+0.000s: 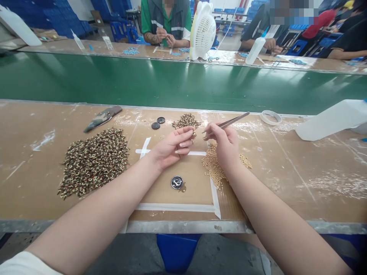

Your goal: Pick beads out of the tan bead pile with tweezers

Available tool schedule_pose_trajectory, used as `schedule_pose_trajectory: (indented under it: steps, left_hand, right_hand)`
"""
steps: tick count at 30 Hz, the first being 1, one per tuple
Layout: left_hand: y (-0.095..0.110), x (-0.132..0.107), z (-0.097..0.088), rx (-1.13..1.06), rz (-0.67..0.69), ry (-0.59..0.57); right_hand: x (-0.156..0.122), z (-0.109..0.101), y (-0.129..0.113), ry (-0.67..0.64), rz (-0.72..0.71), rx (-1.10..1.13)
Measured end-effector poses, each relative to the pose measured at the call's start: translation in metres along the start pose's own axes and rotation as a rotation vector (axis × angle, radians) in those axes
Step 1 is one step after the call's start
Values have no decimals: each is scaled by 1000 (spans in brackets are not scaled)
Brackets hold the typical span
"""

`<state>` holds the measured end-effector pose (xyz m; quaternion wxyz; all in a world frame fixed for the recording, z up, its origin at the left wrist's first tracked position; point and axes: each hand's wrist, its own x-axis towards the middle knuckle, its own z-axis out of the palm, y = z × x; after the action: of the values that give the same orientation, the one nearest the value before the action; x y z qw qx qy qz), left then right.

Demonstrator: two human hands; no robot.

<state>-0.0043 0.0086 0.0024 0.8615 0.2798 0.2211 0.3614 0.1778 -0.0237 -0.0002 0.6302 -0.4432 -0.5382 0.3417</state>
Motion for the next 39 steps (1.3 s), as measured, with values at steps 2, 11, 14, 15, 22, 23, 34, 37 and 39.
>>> schedule_pose_trajectory:
  steps: [2, 11, 14, 15, 22, 23, 34, 37, 39]
  left_hand:
    - [1, -2, 2, -24, 5, -8]
    - [5, -13, 8, 40, 75, -27]
    - [5, -13, 9, 47, 73, -37]
    - [5, -13, 9, 36, 73, -43]
    - [5, -12, 11, 13, 74, -37]
    - [5, -12, 10, 19, 73, -36]
    - [-1, -6, 2, 21, 106, -66]
    - [-1, -3, 0, 33, 129, -50]
    - [-1, -2, -1, 68, 139, -46]
  right_hand:
    - [-1, -1, -4, -15, -47, -23]
    - [-3, 2, -3, -51, -30, -84]
    - [-5, 2, -5, -53, -32, -105]
    - [-5, 3, -6, -48, -39, -108]
    - [-7, 2, -16, -7, -204, -121]
    - [-7, 2, -17, -8, -230, -132]
    - [-9, 2, -18, -69, -346, -229]
    - [-8, 2, -14, -106, -443, -278]
    - [-7, 1, -12, -133, -475, -297]
